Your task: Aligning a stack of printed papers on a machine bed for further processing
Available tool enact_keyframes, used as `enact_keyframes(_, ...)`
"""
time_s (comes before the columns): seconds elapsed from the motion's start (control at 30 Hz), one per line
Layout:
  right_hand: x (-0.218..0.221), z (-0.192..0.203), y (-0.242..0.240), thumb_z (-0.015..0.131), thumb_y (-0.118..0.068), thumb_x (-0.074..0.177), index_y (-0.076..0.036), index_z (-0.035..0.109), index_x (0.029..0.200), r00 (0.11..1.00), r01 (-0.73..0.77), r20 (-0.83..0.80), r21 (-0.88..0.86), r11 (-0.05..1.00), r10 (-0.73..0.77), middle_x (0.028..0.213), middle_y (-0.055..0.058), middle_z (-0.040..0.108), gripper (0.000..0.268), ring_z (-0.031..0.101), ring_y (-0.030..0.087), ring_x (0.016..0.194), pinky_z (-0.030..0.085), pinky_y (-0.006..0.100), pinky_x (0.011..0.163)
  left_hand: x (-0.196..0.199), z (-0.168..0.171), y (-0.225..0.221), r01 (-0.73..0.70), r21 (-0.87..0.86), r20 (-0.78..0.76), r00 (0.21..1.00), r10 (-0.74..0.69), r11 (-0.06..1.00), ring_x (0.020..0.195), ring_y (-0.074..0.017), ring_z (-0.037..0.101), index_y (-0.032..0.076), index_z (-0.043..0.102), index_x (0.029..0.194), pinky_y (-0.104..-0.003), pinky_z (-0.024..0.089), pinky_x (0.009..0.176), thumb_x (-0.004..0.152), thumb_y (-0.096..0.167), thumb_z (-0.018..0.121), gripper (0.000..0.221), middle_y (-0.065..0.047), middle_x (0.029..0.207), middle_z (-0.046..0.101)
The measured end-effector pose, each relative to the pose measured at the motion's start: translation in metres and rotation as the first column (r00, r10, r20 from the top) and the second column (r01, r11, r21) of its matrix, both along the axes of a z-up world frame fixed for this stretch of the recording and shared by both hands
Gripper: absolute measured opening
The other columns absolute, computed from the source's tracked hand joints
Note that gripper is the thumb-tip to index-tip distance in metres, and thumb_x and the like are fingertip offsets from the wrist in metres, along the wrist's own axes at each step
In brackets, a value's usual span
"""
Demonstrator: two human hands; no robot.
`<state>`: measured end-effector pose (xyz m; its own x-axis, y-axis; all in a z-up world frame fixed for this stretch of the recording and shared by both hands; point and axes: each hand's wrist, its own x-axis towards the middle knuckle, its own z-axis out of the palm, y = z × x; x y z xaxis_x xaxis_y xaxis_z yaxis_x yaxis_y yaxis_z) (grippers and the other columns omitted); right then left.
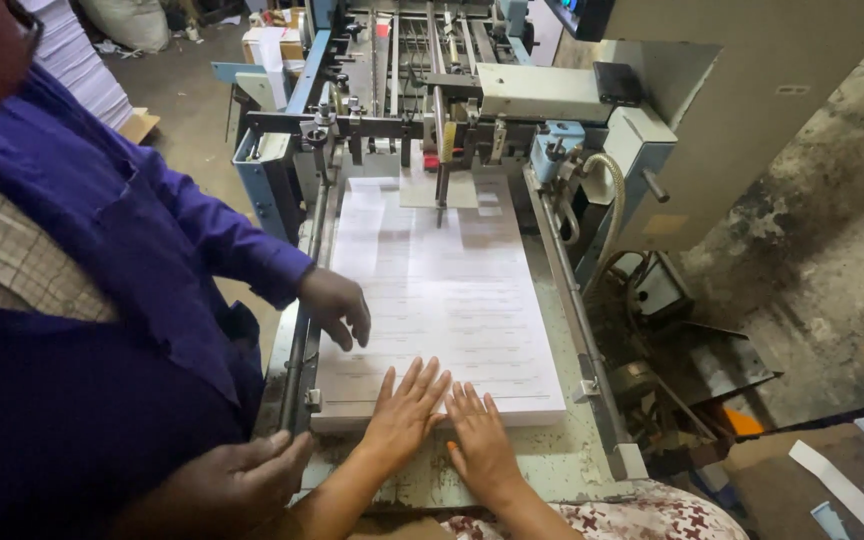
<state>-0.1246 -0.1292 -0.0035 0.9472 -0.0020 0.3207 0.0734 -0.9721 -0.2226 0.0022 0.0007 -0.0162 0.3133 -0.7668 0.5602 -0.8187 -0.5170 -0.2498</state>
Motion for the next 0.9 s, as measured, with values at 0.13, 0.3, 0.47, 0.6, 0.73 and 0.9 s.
enact_keyframes(0.13,0.001,0.000,0.000,0.072,-0.010,0.080,-0.008,0.024,0.151,1.000,-0.003,-0.025,0.037,0.999,0.004,0.158,0.010,0.020,0.085,0.013,0.024,0.147,0.004,0.041,0.120,-0.001,-0.003,0.002,0.036,0.032,-0.121,0.992,-0.032,0.999,0.148,-0.0211,-0.003,0.022,0.009,0.153,-0.049,-0.012,0.117,0.101,0.045,0.014,0.056,-0.002,0.161,0.002)
enact_keyframes(0.3,0.000,0.004,0.000,0.069,-0.006,0.080,-0.009,0.024,0.150,1.000,0.000,-0.027,0.059,0.998,0.002,0.159,0.009,0.020,0.083,0.013,0.024,0.147,0.005,0.041,0.121,0.005,-0.019,-0.001,0.017,0.098,-0.160,0.987,-0.001,0.995,0.149,-0.0231,0.005,0.021,0.017,0.153,-0.051,-0.010,0.116,0.100,0.045,0.024,0.059,-0.004,0.161,0.010)
enact_keyframes(0.47,0.002,-0.007,-0.005,0.069,-0.010,0.079,-0.006,0.026,0.150,0.999,-0.028,0.029,-0.004,1.000,0.028,0.158,0.012,0.022,0.083,0.015,0.026,0.147,0.007,0.043,0.121,0.010,-0.032,-0.004,-0.002,0.107,-0.127,0.992,0.016,0.994,0.148,-0.0243,0.013,0.023,0.023,0.153,-0.054,-0.005,0.116,0.099,0.048,0.023,0.059,-0.004,0.161,0.017)
enact_keyframes(0.6,0.006,-0.020,-0.010,0.070,-0.008,0.075,-0.003,0.032,0.147,0.992,-0.061,0.107,-0.012,0.998,0.062,0.154,0.016,0.032,0.082,0.024,0.032,0.145,0.015,0.049,0.119,0.010,-0.031,-0.005,-0.072,0.184,-0.048,0.995,0.082,0.980,0.149,-0.0231,0.013,0.026,0.021,0.154,-0.056,-0.008,0.115,0.098,0.051,0.025,0.061,-0.002,0.161,0.017)
enact_keyframes(0.73,0.004,-0.006,-0.006,0.065,-0.006,0.081,-0.006,0.028,0.149,0.999,-0.038,0.013,0.055,0.998,0.038,0.156,0.012,0.027,0.077,0.019,0.027,0.147,0.010,0.044,0.121,0.001,-0.016,-0.002,0.034,0.135,-0.256,0.967,0.002,0.990,0.148,-0.0240,0.011,0.022,0.023,0.152,-0.052,-0.012,0.114,0.099,0.045,0.030,0.058,-0.007,0.161,0.015)
enact_keyframes(0.9,0.006,-0.022,-0.015,0.062,0.008,0.057,0.006,0.030,0.144,0.991,-0.099,0.093,0.072,0.992,0.093,0.152,0.019,0.034,0.093,0.026,0.035,0.144,0.016,0.049,0.120,-0.044,0.027,0.013,0.304,-0.110,-0.680,0.672,-0.295,0.946,0.148,-0.0322,0.017,0.005,0.014,0.153,-0.048,0.010,0.118,0.086,0.012,0.042,0.072,-0.015,0.161,0.015)
